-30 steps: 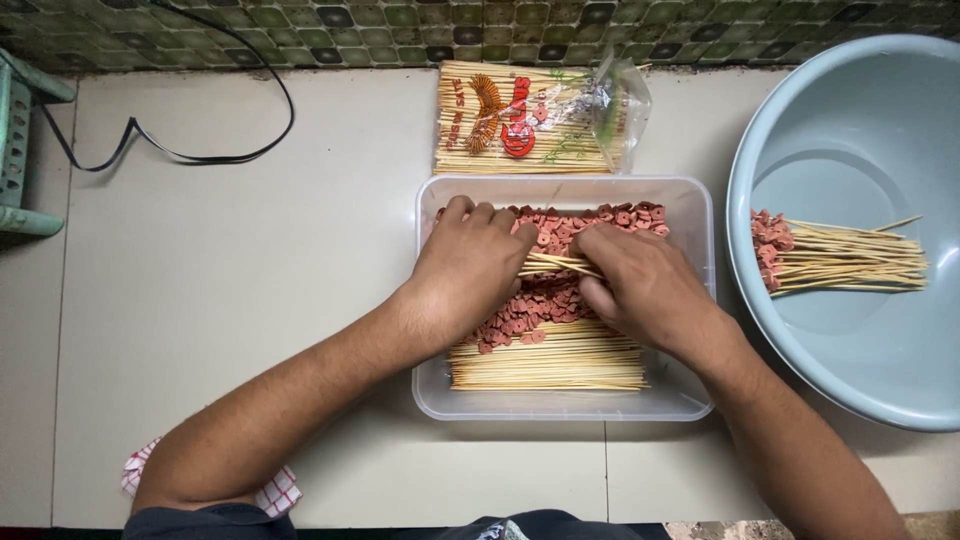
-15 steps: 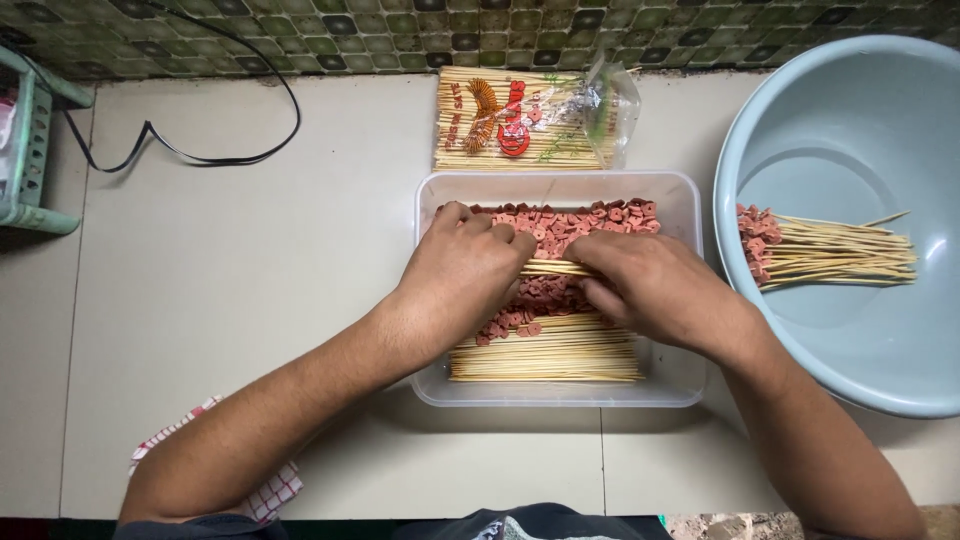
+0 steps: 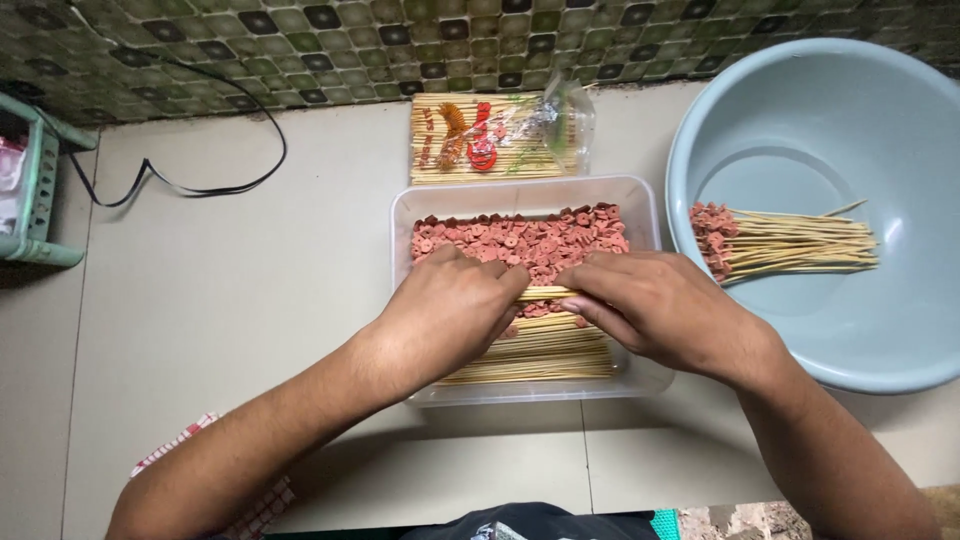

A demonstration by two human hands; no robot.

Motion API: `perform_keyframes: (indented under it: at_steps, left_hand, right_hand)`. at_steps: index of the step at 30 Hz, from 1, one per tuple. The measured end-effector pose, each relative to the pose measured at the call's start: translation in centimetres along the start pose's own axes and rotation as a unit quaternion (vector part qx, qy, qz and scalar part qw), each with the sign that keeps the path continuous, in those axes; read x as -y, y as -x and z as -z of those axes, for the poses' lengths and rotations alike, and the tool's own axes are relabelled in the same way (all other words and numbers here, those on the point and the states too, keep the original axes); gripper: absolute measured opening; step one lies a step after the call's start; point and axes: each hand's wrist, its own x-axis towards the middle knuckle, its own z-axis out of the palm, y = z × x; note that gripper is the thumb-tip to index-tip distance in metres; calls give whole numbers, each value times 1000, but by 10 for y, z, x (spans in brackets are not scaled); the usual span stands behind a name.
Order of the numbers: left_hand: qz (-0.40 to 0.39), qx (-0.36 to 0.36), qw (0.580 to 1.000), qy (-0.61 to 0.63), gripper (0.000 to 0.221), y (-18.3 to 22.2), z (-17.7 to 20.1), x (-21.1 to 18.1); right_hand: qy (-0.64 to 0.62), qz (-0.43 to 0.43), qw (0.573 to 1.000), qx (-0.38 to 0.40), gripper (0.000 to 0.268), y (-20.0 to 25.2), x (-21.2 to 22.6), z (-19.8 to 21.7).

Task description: Skewering small pieces of diced meat onto wooden sticks from a plastic container.

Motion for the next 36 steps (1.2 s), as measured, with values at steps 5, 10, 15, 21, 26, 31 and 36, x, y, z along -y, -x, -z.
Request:
perform_keyframes:
  at_steps: [5,10,15,21,26,31,36]
  left_hand:
    - [-17,-17,1000,-10,9,-5,2,-16]
    - [-40,-46,998,-7,8,-18,6,-34]
    - [-58,-64,996,-11,5,-33,4,-51]
    - [-78,-82,993,-26,10,-54,1,-71]
    - [-102,-104,989,-26,7,-74,1,-90]
    - [-134,-117,983,-41,7,-96,-8,-103]
    - [-148,-130,980,-28,7,-118,-18,-114]
  right_hand:
    - [19,22,999,-34,15,18,4,12]
    - [59,21,996,-62,17,42,-3,16]
    - [85,23,992,-94,18,62,-6,25]
    - [84,-1,991,-108,22,92,-18,32]
    - [66,-25,992,-106,23,112,-22,45]
    - [63,-49,990,-113,23,135,-33,51]
    - [60,-78,990,-102,22,151,-41,63]
